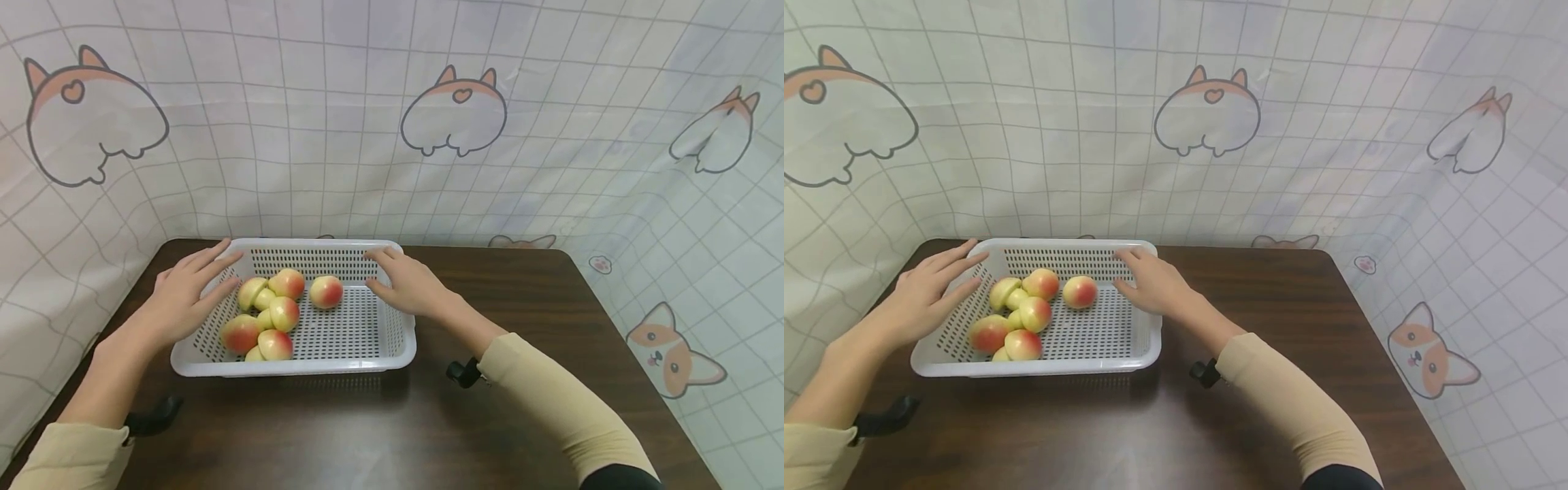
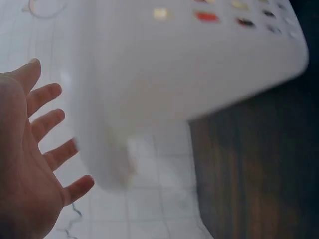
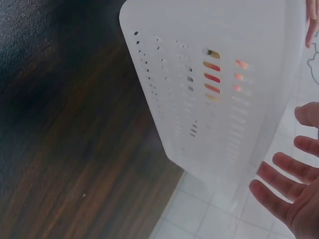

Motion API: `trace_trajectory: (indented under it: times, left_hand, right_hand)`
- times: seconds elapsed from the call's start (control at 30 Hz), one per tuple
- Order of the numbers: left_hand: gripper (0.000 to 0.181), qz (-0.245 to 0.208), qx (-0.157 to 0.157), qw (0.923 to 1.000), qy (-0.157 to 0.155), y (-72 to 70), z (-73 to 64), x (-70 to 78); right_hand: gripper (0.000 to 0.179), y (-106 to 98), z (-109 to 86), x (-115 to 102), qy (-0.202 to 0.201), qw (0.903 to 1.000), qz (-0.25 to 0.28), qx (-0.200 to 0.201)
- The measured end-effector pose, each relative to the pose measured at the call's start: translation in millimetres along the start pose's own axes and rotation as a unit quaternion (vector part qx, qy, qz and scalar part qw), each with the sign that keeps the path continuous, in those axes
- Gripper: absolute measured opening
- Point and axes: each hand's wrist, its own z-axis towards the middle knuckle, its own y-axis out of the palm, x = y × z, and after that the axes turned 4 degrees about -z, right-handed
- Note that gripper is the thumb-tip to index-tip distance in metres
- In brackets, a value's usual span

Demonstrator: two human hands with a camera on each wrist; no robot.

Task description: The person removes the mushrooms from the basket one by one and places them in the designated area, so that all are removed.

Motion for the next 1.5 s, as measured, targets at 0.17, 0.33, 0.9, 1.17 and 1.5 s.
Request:
trace_trajectory:
  times: [0.17, 0.33, 0.9, 1.17, 1.5]
  left_hand:
    - [0.053, -0.012, 0.007, 0.9997, -0.018, 5.9, -8.7, -15.3]
    - [0.049, -0.023, 0.028, 0.9991, -0.024, 12.5, -13.9, -30.4]
    - [0.036, -0.078, 0.084, 0.9930, -0.026, 23.2, -25.9, -63.6]
    - [0.041, -0.080, 0.072, 0.9927, -0.055, 24.5, -23.5, -65.5]
    - [0.039, -0.085, 0.065, 0.9938, -0.033, 29.2, -24.4, -66.3]
  right_hand:
    - [0.050, 6.4, 0.2, 0.1, -0.012, 0.9999, 0.011, 0.000]
    - [0.051, 13.1, 2.8, 0.7, -0.014, 0.9998, 0.016, -0.003]
    - [0.048, 24.1, 14.6, -1.7, -0.022, 0.9978, 0.057, -0.026]
    - [0.047, 31.8, 21.3, 0.2, -0.036, 0.9944, 0.093, -0.035]
    - [0.050, 41.4, 31.3, -3.4, -0.041, 0.9913, 0.110, -0.059]
